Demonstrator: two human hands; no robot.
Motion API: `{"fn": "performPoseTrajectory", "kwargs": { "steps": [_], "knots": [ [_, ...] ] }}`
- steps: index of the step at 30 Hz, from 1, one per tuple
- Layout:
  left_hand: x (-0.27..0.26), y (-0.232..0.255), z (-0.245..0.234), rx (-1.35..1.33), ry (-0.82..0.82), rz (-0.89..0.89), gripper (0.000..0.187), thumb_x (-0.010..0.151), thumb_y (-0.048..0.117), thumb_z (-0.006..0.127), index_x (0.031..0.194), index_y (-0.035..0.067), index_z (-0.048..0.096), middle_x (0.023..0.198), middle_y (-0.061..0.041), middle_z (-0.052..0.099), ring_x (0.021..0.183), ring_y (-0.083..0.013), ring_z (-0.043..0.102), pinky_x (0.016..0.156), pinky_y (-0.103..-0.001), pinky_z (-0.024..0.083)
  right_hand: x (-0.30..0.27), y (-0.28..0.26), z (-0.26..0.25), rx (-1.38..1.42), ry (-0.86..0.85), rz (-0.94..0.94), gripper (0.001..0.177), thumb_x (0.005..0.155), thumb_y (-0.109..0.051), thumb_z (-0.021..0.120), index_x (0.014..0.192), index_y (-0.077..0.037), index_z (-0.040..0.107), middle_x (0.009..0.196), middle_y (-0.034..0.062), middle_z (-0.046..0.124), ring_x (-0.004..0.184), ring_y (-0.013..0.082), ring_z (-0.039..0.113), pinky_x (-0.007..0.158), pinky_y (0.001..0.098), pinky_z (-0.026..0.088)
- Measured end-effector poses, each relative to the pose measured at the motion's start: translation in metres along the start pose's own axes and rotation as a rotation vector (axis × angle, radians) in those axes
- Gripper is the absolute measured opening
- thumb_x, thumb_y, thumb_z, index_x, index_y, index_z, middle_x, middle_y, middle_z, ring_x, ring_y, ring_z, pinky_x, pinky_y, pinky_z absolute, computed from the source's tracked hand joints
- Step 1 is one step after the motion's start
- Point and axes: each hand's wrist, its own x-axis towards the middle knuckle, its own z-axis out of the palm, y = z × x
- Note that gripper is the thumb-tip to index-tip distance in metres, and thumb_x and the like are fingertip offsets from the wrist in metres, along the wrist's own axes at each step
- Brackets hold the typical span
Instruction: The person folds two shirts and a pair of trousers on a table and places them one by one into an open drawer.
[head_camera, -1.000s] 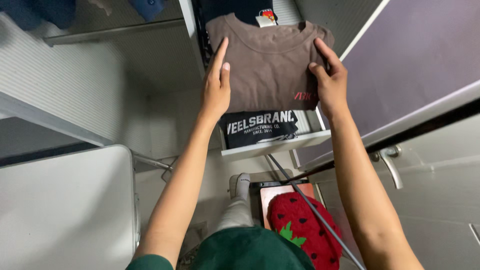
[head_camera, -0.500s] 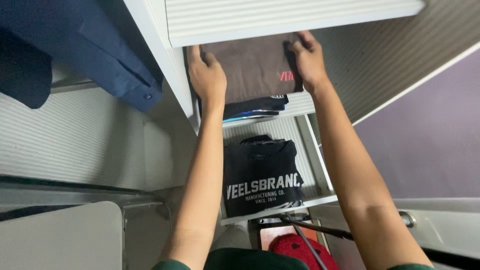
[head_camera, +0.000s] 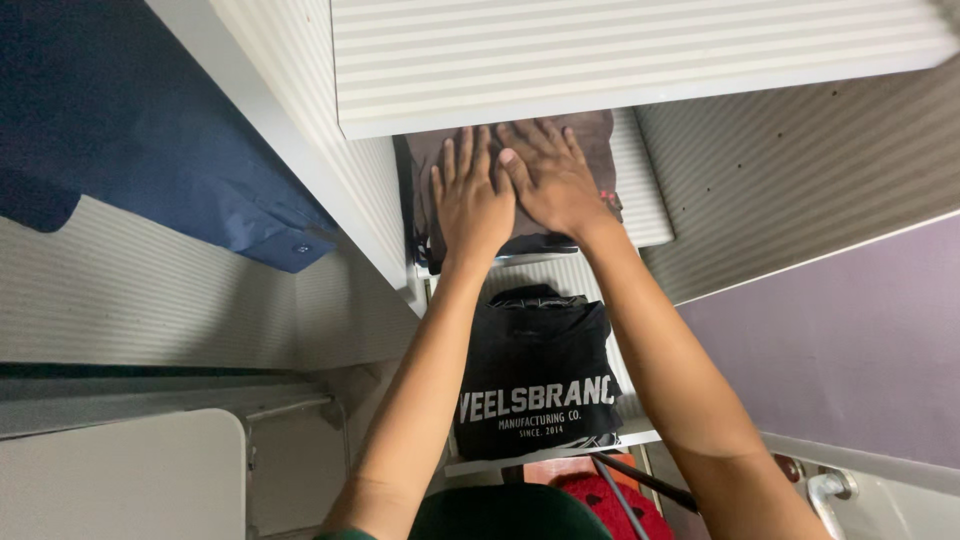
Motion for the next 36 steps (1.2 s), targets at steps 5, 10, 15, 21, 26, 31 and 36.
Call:
{"fn": "performPoseTrajectory", "kwargs": {
  "steps": [5, 10, 15, 21, 26, 31, 36],
  "knots": [
    [0.001, -0.031, 0.030, -0.051, 0.044, -0.100, 0.065, 0.107, 0.043, 0.029, 0.161, 0.007, 0.030, 0.170, -0.015, 0.023, 0.158, -0.0335, 0.015, 0.127, -0.051, 0.009, 0.004, 0.003, 0.013, -0.044, -0.071, -0.047, 0.059, 0.107, -0.048, 0.026, 0.160, -0.025, 0.036, 0.169, 0.0018, 0.023, 0.157, 0.0282, 0.012, 0.126, 0.0500, 0.008],
    [0.007, -0.038, 0.043, -0.017, 0.049, -0.111, 0.066, 0.107, 0.045, 0.030, 0.161, 0.008, 0.030, 0.170, -0.014, 0.023, 0.159, -0.0311, 0.014, 0.128, -0.048, 0.009, 0.011, 0.007, 0.017, -0.052, -0.086, -0.037, 0.057, 0.107, -0.049, 0.026, 0.160, -0.028, 0.033, 0.170, -0.0001, 0.021, 0.157, 0.0273, 0.011, 0.127, 0.0496, 0.008],
    [0.008, -0.032, 0.021, 0.041, 0.092, 0.046, 0.059, 0.112, 0.042, 0.036, 0.156, 0.003, 0.041, 0.167, -0.018, 0.034, 0.157, -0.0354, 0.025, 0.128, -0.049, 0.021, -0.010, -0.002, -0.002, 0.044, 0.110, -0.161, 0.050, 0.110, -0.040, 0.040, 0.154, -0.017, 0.049, 0.162, 0.0097, 0.041, 0.155, 0.0327, 0.025, 0.126, 0.0542, 0.013],
    [-0.150, -0.006, -0.050, -0.482, 0.219, 0.319, 0.042, 0.114, 0.028, 0.048, 0.148, 0.005, 0.055, 0.155, -0.014, 0.056, 0.151, -0.0342, 0.048, 0.125, -0.044, 0.039, -0.144, -0.028, -0.002, 0.348, 0.529, -0.171, 0.037, 0.113, -0.020, 0.052, 0.147, -0.005, 0.058, 0.152, 0.0142, 0.059, 0.153, 0.0355, 0.042, 0.129, 0.0487, 0.027],
    [-0.267, -0.012, -0.062, -0.564, 0.095, 0.213, 0.041, 0.110, 0.024, 0.053, 0.145, 0.004, 0.057, 0.148, -0.016, 0.061, 0.141, -0.0346, 0.056, 0.116, -0.042, 0.044, -0.285, -0.048, 0.040, 0.685, 0.439, 0.041, 0.043, 0.107, -0.022, 0.055, 0.145, -0.003, 0.055, 0.146, 0.0152, 0.061, 0.142, 0.0280, 0.053, 0.120, 0.0393, 0.036],
    [-0.347, -0.027, -0.061, -0.605, -0.053, 0.019, 0.041, 0.105, 0.025, 0.055, 0.140, 0.005, 0.060, 0.139, -0.015, 0.066, 0.131, -0.0318, 0.063, 0.110, -0.041, 0.048, -0.388, -0.050, 0.078, 0.828, 0.277, 0.353, 0.042, 0.105, -0.025, 0.053, 0.141, -0.006, 0.062, 0.136, 0.0130, 0.072, 0.130, 0.0234, 0.063, 0.112, 0.0354, 0.044],
    [-0.401, -0.024, -0.070, -0.573, -0.051, 0.047, 0.046, 0.104, 0.026, 0.059, 0.144, 0.006, 0.056, 0.144, -0.018, 0.061, 0.136, -0.0329, 0.058, 0.112, -0.042, 0.045, -0.446, -0.070, 0.068, 0.830, 0.336, 0.231, 0.045, 0.106, -0.026, 0.052, 0.147, -0.005, 0.057, 0.142, 0.0145, 0.066, 0.135, 0.0246, 0.058, 0.116, 0.0375, 0.039]
  ]
}}
